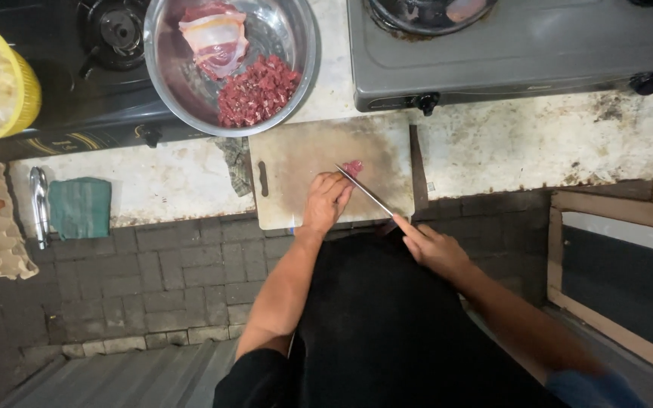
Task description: Dicing raw meat on a cutting board and placing the pieces into a bowl
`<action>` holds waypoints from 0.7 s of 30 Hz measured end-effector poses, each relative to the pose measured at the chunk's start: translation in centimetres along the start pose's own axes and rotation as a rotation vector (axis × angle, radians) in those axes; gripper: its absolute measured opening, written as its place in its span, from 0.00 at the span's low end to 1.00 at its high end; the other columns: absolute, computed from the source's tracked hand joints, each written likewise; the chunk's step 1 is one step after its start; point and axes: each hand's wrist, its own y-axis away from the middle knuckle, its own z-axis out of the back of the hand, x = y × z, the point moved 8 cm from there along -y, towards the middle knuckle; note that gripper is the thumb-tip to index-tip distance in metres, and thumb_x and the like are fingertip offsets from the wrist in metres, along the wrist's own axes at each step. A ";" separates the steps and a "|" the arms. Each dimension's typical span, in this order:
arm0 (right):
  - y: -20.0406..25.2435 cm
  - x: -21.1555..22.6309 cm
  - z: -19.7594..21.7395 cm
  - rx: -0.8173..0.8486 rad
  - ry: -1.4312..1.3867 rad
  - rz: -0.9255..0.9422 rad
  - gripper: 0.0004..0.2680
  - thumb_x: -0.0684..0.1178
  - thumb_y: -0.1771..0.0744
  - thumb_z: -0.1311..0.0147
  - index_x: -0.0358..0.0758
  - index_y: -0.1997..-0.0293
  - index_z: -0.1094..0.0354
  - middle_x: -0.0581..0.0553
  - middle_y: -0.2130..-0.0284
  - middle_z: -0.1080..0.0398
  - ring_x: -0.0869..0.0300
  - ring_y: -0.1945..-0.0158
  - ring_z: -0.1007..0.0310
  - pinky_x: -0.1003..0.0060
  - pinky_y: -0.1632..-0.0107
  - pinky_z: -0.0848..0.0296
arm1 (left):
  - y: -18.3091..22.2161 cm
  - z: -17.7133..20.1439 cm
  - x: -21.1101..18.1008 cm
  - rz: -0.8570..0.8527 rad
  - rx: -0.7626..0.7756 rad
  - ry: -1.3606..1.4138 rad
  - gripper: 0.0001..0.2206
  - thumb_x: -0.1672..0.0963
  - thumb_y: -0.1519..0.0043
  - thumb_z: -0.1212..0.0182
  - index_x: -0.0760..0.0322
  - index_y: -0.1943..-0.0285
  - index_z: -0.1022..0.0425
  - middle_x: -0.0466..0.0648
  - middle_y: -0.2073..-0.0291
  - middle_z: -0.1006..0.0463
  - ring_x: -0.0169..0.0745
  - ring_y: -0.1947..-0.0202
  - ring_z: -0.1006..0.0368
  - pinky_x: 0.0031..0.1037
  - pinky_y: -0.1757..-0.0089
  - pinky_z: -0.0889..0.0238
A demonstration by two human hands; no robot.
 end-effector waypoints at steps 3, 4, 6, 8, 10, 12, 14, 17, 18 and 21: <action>0.8 -0.1 1.9 0.074 -0.087 -0.015 0.19 0.56 0.32 0.58 0.69 0.30 0.47 0.42 0.68 0.29 0.43 0.74 0.24 0.50 0.73 0.24 | 0.0 0.1 -0.1 0.003 -0.005 -0.006 0.03 0.59 0.42 0.34 0.61 0.61 0.19 0.48 0.63 0.20 0.48 0.61 0.25 0.31 0.55 0.29; 0.4 -0.1 2.2 0.077 -0.086 -0.013 0.19 0.56 0.32 0.58 0.69 0.30 0.47 0.42 0.68 0.29 0.43 0.74 0.24 0.50 0.73 0.24 | 0.0 0.1 -0.1 0.006 -0.007 -0.007 0.03 0.59 0.42 0.34 0.61 0.61 0.19 0.48 0.63 0.20 0.48 0.61 0.25 0.31 0.55 0.29; -0.4 0.1 1.9 0.189 -0.302 -0.041 0.21 0.54 0.32 0.60 0.69 0.28 0.52 0.40 0.68 0.28 0.39 0.72 0.24 0.48 0.74 0.24 | -0.1 0.4 -0.3 0.002 -0.024 -0.010 0.04 0.60 0.44 0.33 0.62 0.62 0.19 0.49 0.64 0.20 0.48 0.62 0.25 0.32 0.56 0.29; -1.5 0.6 1.0 0.132 -0.285 0.009 0.21 0.54 0.32 0.60 0.66 0.28 0.50 0.39 0.70 0.29 0.39 0.72 0.25 0.47 0.75 0.25 | -0.2 0.2 -0.2 0.007 -0.027 -0.007 0.03 0.60 0.43 0.34 0.62 0.62 0.20 0.49 0.64 0.20 0.48 0.62 0.25 0.32 0.57 0.29; -2.4 1.4 -0.7 0.072 -0.269 0.053 0.20 0.53 0.32 0.59 0.64 0.29 0.48 0.39 0.71 0.29 0.39 0.72 0.26 0.47 0.76 0.26 | -0.1 0.3 -0.2 0.009 -0.027 -0.002 0.02 0.60 0.43 0.35 0.62 0.63 0.20 0.49 0.65 0.20 0.49 0.62 0.25 0.33 0.57 0.29; -3.5 2.0 -2.1 -0.078 -0.039 0.075 0.21 0.54 0.32 0.58 0.67 0.28 0.49 0.48 0.71 0.32 0.48 0.77 0.26 0.55 0.76 0.24 | -0.3 0.3 -0.4 -0.004 -0.015 0.004 0.03 0.61 0.44 0.34 0.64 0.63 0.20 0.50 0.65 0.20 0.49 0.62 0.25 0.33 0.57 0.28; -5.0 2.6 -1.9 -0.066 -0.060 0.071 0.21 0.54 0.32 0.59 0.66 0.28 0.50 0.46 0.71 0.31 0.46 0.79 0.27 0.53 0.76 0.25 | -0.4 0.3 -0.5 -0.004 -0.021 0.004 0.03 0.61 0.44 0.33 0.64 0.63 0.20 0.50 0.66 0.20 0.49 0.63 0.24 0.33 0.58 0.28; -6.3 3.5 -1.5 -0.042 -0.052 0.068 0.21 0.53 0.31 0.60 0.64 0.27 0.51 0.43 0.71 0.31 0.44 0.80 0.27 0.50 0.77 0.25 | -0.2 0.5 -0.6 0.006 -0.018 -0.004 0.04 0.61 0.44 0.33 0.64 0.63 0.20 0.50 0.66 0.20 0.50 0.63 0.24 0.34 0.58 0.28; -7.2 3.6 -1.1 -0.052 -0.011 0.070 0.21 0.53 0.31 0.60 0.63 0.26 0.52 0.42 0.70 0.30 0.43 0.80 0.26 0.49 0.76 0.25 | -0.7 0.4 -0.4 -0.004 -0.020 -0.012 0.04 0.61 0.44 0.33 0.64 0.62 0.21 0.50 0.65 0.20 0.50 0.62 0.24 0.34 0.57 0.28; -9.2 4.8 0.5 -0.139 -0.011 0.175 0.20 0.52 0.31 0.61 0.61 0.28 0.49 0.42 0.73 0.31 0.43 0.82 0.28 0.52 0.78 0.26 | -0.2 0.2 -0.4 0.000 0.014 -0.014 0.05 0.60 0.43 0.35 0.61 0.60 0.20 0.48 0.64 0.20 0.48 0.60 0.24 0.32 0.56 0.30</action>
